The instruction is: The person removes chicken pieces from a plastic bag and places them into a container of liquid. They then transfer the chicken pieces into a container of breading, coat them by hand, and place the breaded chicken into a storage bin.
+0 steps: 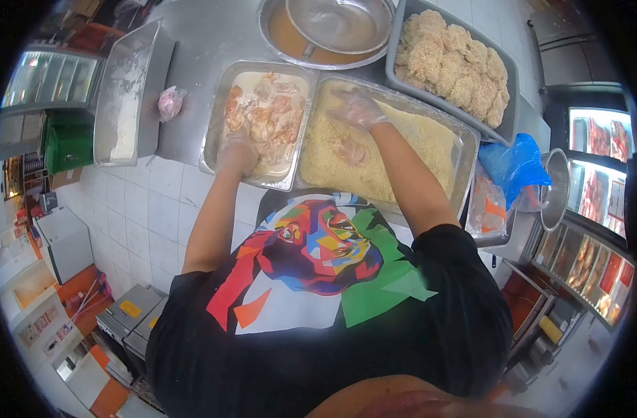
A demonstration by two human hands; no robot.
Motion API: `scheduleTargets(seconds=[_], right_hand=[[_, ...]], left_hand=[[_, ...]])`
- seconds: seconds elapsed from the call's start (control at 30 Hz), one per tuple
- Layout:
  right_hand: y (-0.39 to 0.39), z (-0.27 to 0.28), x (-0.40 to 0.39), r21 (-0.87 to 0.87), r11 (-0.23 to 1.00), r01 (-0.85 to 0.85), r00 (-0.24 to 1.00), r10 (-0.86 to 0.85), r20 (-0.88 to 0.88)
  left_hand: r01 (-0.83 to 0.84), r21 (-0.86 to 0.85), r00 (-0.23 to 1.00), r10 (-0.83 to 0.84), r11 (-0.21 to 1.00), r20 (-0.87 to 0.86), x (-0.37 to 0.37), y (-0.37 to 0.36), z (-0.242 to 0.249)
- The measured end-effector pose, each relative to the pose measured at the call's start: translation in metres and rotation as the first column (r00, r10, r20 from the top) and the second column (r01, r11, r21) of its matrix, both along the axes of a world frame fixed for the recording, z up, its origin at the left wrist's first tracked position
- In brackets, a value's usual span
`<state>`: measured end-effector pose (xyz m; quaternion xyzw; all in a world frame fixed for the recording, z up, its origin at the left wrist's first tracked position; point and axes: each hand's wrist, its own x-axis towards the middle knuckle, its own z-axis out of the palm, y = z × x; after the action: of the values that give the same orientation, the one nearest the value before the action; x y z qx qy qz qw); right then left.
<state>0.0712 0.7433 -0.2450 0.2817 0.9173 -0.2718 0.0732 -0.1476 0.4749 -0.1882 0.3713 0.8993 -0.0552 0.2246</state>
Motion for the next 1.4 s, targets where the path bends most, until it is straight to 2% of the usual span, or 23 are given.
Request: scheduleTargets(seconds=[0.03,0.13,0.23,0.33,0.4,0.43,0.5,0.53,0.57,0.63,0.7,0.73,0.8,0.87,0.93,1.0,1.03,1.07,1.13,1.2,1.23,1.33,1.4], right_hand=[[0.002,-0.003,-0.009,0.019,0.997,-0.081,0.996,0.08,0.044],[0.021,0.003,-0.008,-0.327,0.924,-0.197,0.947,0.266,0.182],[0.004,0.034,0.004,-0.461,0.859,-0.223,0.93,0.329,0.164],[-0.055,0.026,0.017,0.001,1.0,-0.009,0.988,0.008,0.155],[-0.078,-0.005,0.036,0.257,0.964,0.064,0.996,-0.045,-0.08],[-0.083,-0.006,0.035,0.371,0.92,0.124,0.977,-0.047,-0.21],[-0.072,0.015,0.032,0.081,0.996,0.042,0.999,-0.039,-0.037],[-0.065,0.026,0.031,-0.07,0.997,0.022,0.999,-0.018,0.044],[-0.065,0.024,0.039,-0.033,0.998,-0.055,0.998,0.056,0.015],[-0.067,0.015,0.062,0.048,0.978,-0.205,0.978,0.206,-0.023],[-0.055,0.014,0.076,-0.07,0.956,-0.284,0.955,0.289,0.072],[-0.05,0.016,0.079,-0.126,0.94,-0.318,0.935,0.333,0.119],[-0.044,0.049,0.079,-0.165,0.965,-0.204,0.968,0.224,0.111],[-0.043,0.064,0.089,-0.152,0.981,-0.118,0.986,0.134,0.1],[-0.048,0.063,0.109,-0.079,0.996,-0.043,0.997,0.047,0.059],[-0.073,0.052,0.129,0.05,0.987,0.151,0.987,-0.154,0.05],[-0.082,0.041,0.136,0.116,0.961,0.25,0.966,-0.255,0.036],[-0.091,0.019,0.142,-0.002,0.903,0.43,0.901,-0.429,0.064],[-0.107,-0.02,0.163,-0.192,0.646,0.739,0.673,-0.718,0.179],[-0.134,-0.022,0.15,-0.504,0.342,0.793,0.442,-0.893,0.089],[-0.141,-0.025,0.144,-0.653,0.182,0.736,0.297,-0.953,0.069],[-0.121,-0.02,0.132,-0.825,0.045,0.564,0.205,-0.975,0.087],[-0.104,0.01,0.112,-0.694,0.291,0.659,0.411,-0.911,0.008]], left_hand=[[0.003,0.026,1.0,-0.003,1.0,0.014,-0.003,0.001,-0.002],[-0.009,0.055,0.997,0.005,0.998,0.074,-0.009,0.001,-0.008],[-0.019,0.037,0.989,0.014,0.999,0.147,-0.017,0.002,-0.022],[0.035,0.09,0.983,-0.051,0.995,0.175,-0.028,-0.001,-0.048],[0.115,0.102,0.978,-0.131,0.988,0.162,-0.034,0.001,-0.048],[0.259,-0.011,0.952,-0.253,0.966,0.17,-0.038,0.005,-0.039],[0.523,-0.236,0.849,-0.476,0.819,0.231,-0.046,0.01,-0.023],[0.467,-0.142,0.872,-0.428,0.873,0.237,-0.057,0.003,-0.035],[0.404,-0.045,0.89,-0.382,0.914,0.25,-0.068,-0.01,-0.063],[0.276,0.093,0.903,-0.291,0.957,0.315,-0.079,-0.016,-0.06],[0.143,0.155,0.882,-0.197,0.977,0.428,-0.063,-0.02,-0.021],[0.107,0.288,0.856,-0.235,0.952,0.459,-0.069,-0.027,-0.044],[-0.043,0.446,0.788,-0.244,0.894,0.566,-0.084,-0.037,-0.102],[-0.291,0.367,0.639,-0.107,0.883,0.762,-0.089,-0.038,-0.113],[-0.601,0.191,0.355,0.045,0.776,0.934,-0.083,-0.034,-0.09],[-0.86,-0.025,-0.007,0.037,0.509,0.999,-0.062,-0.025,-0.046],[-0.855,-0.02,-0.009,0.022,0.519,1.0,-0.066,-0.026,-0.049],[-0.848,-0.018,-0.017,0.007,0.53,1.0,-0.07,-0.03,-0.056],[-0.829,0.043,0.025,-0.039,0.557,0.999,-0.068,-0.031,-0.066],[-0.797,0.169,0.139,-0.096,0.58,0.986,-0.06,-0.033,-0.055],[-0.789,0.063,0.1,0.027,0.611,0.995,-0.055,-0.032,-0.027],[-0.764,0.168,0.233,0.025,0.623,0.972,-0.053,-0.032,-0.021],[-0.727,0.174,0.216,-0.019,0.665,0.976,-0.06,-0.03,-0.013]])
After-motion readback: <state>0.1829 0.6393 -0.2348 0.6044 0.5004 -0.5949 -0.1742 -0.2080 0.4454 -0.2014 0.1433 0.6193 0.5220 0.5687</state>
